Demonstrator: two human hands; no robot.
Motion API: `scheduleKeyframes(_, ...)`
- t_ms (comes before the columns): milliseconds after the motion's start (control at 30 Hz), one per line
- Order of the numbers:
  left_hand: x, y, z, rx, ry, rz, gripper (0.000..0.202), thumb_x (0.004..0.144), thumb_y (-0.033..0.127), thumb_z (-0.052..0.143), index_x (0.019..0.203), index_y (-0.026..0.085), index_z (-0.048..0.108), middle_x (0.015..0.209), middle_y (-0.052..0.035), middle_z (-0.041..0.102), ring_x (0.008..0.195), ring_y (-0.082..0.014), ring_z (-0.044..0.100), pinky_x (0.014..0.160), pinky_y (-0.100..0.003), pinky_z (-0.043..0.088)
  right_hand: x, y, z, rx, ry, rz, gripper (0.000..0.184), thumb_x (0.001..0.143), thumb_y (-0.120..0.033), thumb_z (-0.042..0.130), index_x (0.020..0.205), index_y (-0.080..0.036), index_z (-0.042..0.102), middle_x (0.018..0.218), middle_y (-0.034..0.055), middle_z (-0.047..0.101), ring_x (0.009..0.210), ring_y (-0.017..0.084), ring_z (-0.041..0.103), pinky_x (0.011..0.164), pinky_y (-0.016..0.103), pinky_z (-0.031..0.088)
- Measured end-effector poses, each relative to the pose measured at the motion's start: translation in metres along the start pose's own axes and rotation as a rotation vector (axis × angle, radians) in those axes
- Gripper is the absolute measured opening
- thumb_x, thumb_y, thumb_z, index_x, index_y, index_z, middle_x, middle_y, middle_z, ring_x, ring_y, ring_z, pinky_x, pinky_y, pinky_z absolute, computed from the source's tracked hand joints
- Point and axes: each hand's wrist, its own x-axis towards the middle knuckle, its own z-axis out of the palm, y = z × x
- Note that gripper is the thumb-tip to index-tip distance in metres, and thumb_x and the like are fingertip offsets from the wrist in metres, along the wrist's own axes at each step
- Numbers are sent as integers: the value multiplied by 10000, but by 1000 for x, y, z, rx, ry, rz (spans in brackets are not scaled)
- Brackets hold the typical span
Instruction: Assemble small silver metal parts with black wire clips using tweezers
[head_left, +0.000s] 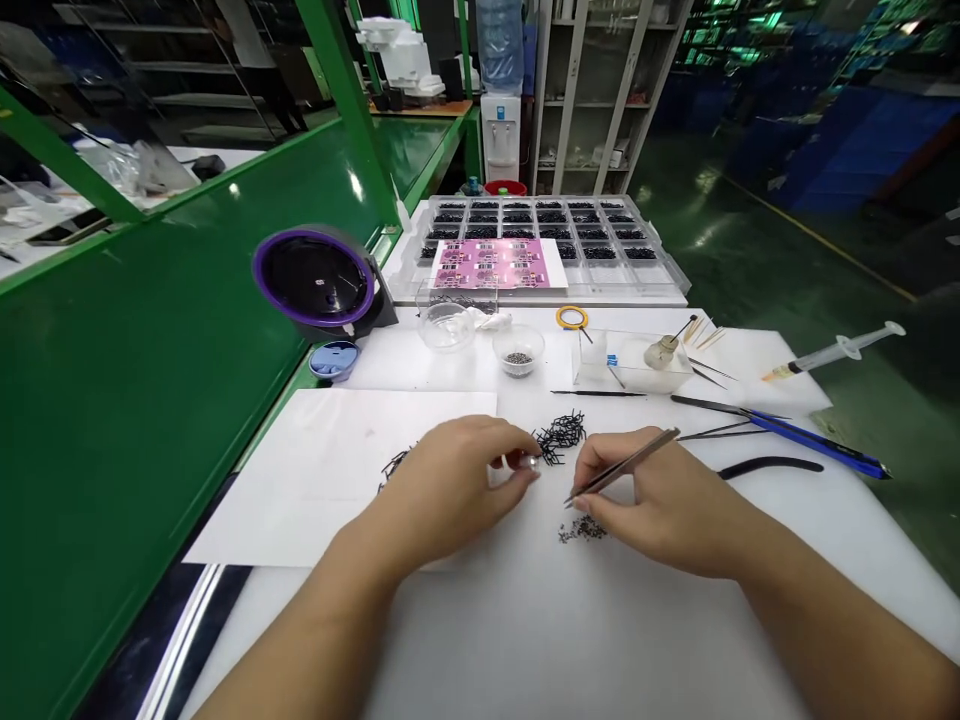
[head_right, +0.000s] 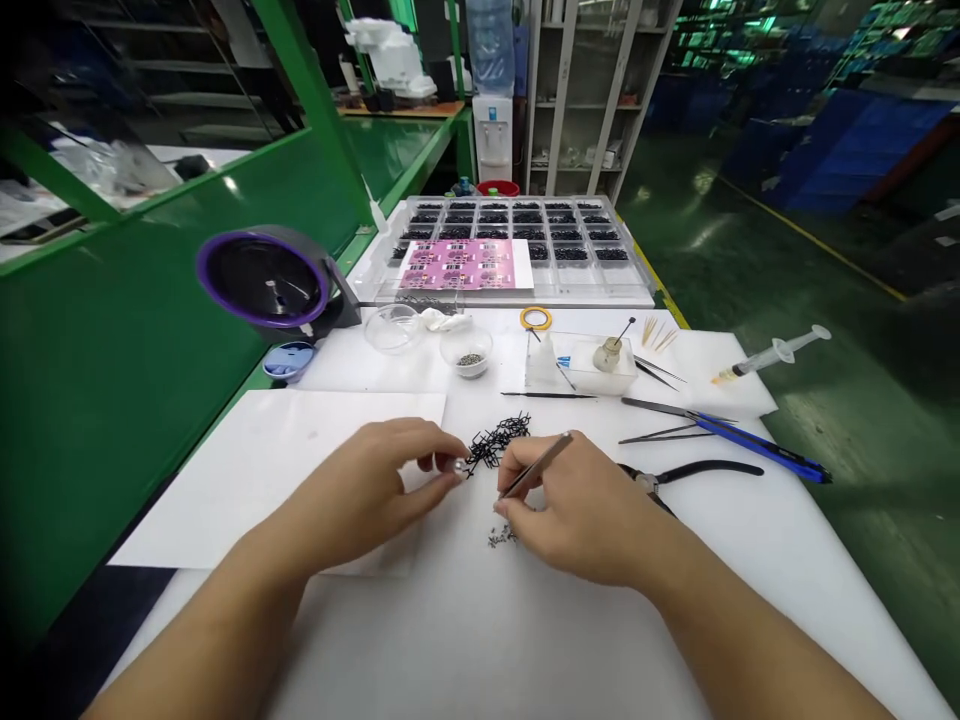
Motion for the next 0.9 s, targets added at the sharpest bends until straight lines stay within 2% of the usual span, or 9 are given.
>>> scheduleKeyframes(100, 0, 2, -3, -74, 65, -86, 150, 849, 265, 601, 974, 255, 683, 758, 38, 664, 670, -124, 599, 577, -243, 440, 1, -1, 4, -17, -43, -55, 45, 815, -192, 621, 809, -234, 634, 798, -66, 688, 778, 122, 632, 742, 263, 460)
scheduleKeyframes(233, 0, 6, -2, -54, -25, -56, 147, 807, 210, 574, 911, 246, 671, 744, 38, 651, 624, -120, 585, 514, -225, 421, 1, 1, 5, -65, -52, -81, 52, 806, -174, 615, 799, -225, 622, 775, -68, 686, 730, 115, 611, 771, 271, 439)
scheduleKeyframes(433, -3, 7, -2, -67, -42, -17, 158, 800, 200, 581, 913, 267, 670, 762, 43, 649, 618, -112, 582, 506, -203, 437, -1, 2, 0, -57, -107, -112, 101, 795, -154, 617, 801, -237, 674, 776, -77, 698, 706, 106, 616, 793, 255, 450)
scheduleKeyframes(733, -1, 6, -2, -63, -54, -29, 171, 792, 202, 592, 926, 247, 688, 757, 21, 654, 592, -119, 587, 510, -210, 447, 3, 3, 2, -93, -111, -158, 118, 809, -151, 607, 820, -219, 703, 817, -29, 719, 748, 142, 650, 804, 271, 486)
scheduleKeyframes(900, -2, 7, -2, -42, -57, -11, 168, 797, 204, 597, 928, 257, 689, 754, 36, 653, 549, -102, 564, 501, -209, 437, 2, 4, 1, -117, -113, -150, 126, 821, -165, 601, 829, -231, 708, 844, -44, 722, 787, 140, 656, 802, 259, 488)
